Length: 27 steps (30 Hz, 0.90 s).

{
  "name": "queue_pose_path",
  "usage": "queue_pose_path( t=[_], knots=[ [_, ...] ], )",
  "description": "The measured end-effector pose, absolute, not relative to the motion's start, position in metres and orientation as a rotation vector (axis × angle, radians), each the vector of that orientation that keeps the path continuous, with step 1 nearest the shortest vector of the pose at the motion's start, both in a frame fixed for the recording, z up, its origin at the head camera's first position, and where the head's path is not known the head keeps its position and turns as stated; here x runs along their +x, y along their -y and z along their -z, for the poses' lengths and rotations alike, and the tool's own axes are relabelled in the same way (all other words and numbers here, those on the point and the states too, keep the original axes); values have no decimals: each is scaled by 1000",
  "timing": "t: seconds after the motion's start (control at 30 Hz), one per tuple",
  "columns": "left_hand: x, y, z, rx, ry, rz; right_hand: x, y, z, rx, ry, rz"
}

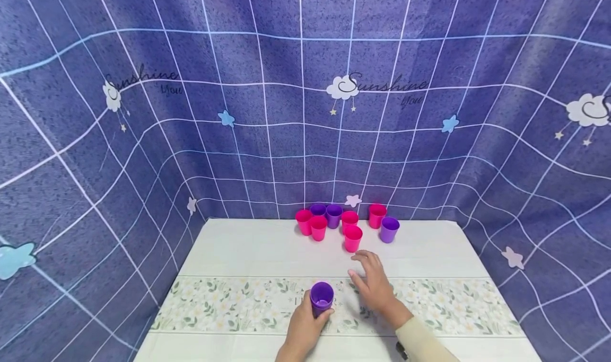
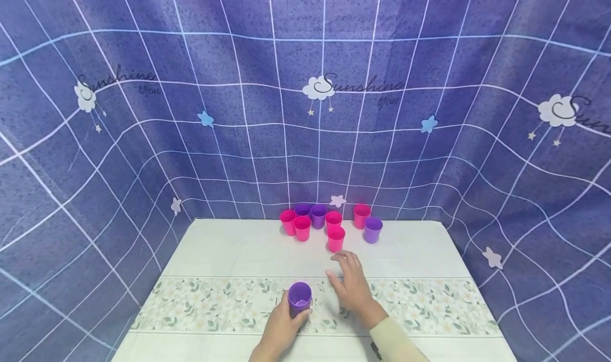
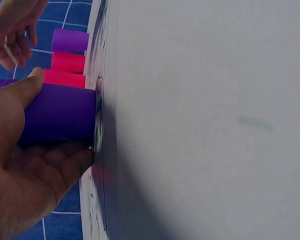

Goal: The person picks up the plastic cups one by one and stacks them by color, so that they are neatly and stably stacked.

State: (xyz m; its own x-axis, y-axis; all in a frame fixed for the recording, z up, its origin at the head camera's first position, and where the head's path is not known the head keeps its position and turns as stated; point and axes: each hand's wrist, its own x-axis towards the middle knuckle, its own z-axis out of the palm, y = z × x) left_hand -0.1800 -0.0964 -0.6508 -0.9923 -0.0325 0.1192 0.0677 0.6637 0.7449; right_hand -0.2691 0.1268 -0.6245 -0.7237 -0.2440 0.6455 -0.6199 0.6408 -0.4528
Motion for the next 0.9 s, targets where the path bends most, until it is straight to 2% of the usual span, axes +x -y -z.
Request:
queue_pose_path(
  t=[0.43, 0.9],
  knots=[
    [-183, 100, 653, -28, 2775, 1298, -299, -157, 619, 442, 2510, -933],
    [-181, 105, 651, -34, 2801, 1332, -339, -186, 623, 331, 2719, -603]
  ],
)
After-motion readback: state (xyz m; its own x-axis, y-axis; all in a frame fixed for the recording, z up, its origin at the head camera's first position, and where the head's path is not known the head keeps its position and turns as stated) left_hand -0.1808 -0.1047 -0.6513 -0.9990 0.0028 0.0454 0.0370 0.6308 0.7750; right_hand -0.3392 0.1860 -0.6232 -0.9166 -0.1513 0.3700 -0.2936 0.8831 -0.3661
